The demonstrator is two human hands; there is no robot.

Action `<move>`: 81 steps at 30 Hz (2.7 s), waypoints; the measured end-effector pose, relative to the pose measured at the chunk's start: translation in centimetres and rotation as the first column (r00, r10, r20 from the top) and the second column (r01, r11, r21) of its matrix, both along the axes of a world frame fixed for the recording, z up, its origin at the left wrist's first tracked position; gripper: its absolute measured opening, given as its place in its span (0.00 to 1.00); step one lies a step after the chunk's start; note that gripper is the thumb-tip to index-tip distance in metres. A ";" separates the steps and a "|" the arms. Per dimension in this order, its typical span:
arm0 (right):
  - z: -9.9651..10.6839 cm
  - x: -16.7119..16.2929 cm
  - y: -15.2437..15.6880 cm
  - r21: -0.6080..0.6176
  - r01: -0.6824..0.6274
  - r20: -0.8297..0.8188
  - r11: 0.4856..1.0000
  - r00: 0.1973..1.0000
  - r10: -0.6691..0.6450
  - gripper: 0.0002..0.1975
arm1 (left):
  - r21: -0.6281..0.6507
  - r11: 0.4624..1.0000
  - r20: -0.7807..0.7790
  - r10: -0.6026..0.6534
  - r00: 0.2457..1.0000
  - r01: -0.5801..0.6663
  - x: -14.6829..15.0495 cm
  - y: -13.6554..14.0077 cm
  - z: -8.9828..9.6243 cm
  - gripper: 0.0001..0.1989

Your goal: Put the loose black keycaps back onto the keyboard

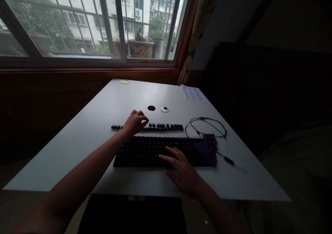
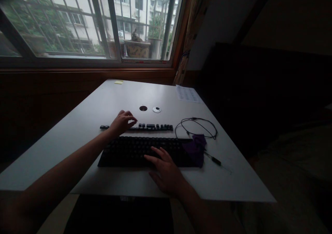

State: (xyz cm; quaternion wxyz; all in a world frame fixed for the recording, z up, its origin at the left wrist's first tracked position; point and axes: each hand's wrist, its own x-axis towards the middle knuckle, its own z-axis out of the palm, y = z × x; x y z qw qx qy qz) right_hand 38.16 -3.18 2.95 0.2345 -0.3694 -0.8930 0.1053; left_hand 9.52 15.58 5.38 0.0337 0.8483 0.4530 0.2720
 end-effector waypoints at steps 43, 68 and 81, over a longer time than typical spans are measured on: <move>-1.0 1.7 0.4 0.115 0.407 -0.470 0.906 0.826 -0.311 0.12 | -0.200 0.962 0.147 -0.160 0.976 0.187 6.2 -13.2 -2.5 0.10; -0.8 1.3 0.2 0.039 0.218 -0.381 0.975 0.905 -0.188 0.17 | -0.043 0.986 0.418 -0.127 0.900 0.159 6.4 -13.7 -3.7 0.09; -0.7 1.3 -0.5 -0.043 0.062 -0.316 0.997 0.946 -0.072 0.26 | -0.089 0.981 0.450 -0.116 0.886 0.174 6.2 -13.8 -3.3 0.07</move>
